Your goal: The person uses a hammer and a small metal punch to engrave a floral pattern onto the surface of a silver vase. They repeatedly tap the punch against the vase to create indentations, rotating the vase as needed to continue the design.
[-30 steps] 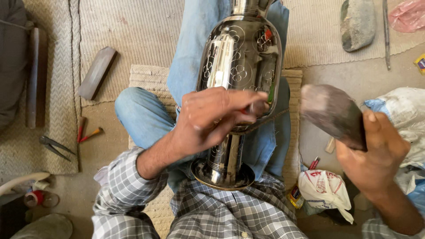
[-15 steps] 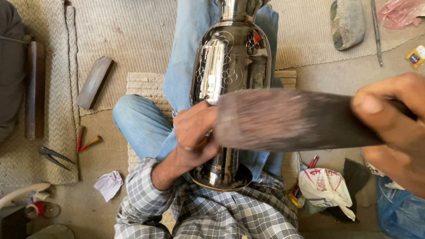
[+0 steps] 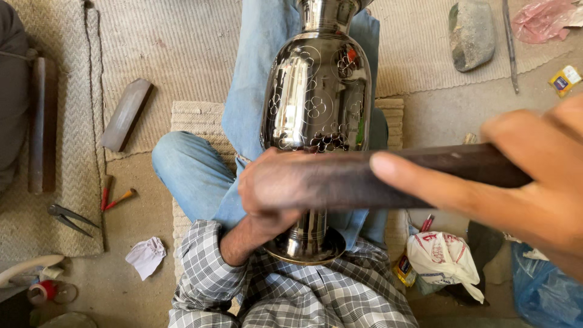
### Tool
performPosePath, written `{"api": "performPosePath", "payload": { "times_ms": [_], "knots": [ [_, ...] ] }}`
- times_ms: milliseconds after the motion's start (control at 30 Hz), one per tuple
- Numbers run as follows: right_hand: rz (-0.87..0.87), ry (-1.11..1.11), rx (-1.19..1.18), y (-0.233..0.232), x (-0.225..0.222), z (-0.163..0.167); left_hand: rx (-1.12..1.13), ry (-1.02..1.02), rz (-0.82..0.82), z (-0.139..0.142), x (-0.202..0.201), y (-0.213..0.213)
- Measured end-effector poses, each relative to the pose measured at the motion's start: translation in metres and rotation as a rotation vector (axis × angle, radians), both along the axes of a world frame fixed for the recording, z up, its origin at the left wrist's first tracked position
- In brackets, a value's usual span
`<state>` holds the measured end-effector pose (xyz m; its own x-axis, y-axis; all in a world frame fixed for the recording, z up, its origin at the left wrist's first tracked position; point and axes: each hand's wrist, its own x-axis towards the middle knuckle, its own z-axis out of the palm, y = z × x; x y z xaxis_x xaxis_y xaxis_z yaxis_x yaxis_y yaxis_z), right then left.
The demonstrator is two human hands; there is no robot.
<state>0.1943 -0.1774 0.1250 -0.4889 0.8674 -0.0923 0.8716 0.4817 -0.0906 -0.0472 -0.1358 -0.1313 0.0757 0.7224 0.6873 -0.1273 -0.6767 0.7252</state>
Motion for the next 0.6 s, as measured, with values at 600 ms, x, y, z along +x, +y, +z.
{"api": "performPosePath", "payload": {
  "times_ms": [600],
  "knots": [
    [0.041,-0.095,0.072,-0.010,0.021,-0.004,-0.009,0.385,-0.089,0.023,-0.016,0.006]
  ]
}}
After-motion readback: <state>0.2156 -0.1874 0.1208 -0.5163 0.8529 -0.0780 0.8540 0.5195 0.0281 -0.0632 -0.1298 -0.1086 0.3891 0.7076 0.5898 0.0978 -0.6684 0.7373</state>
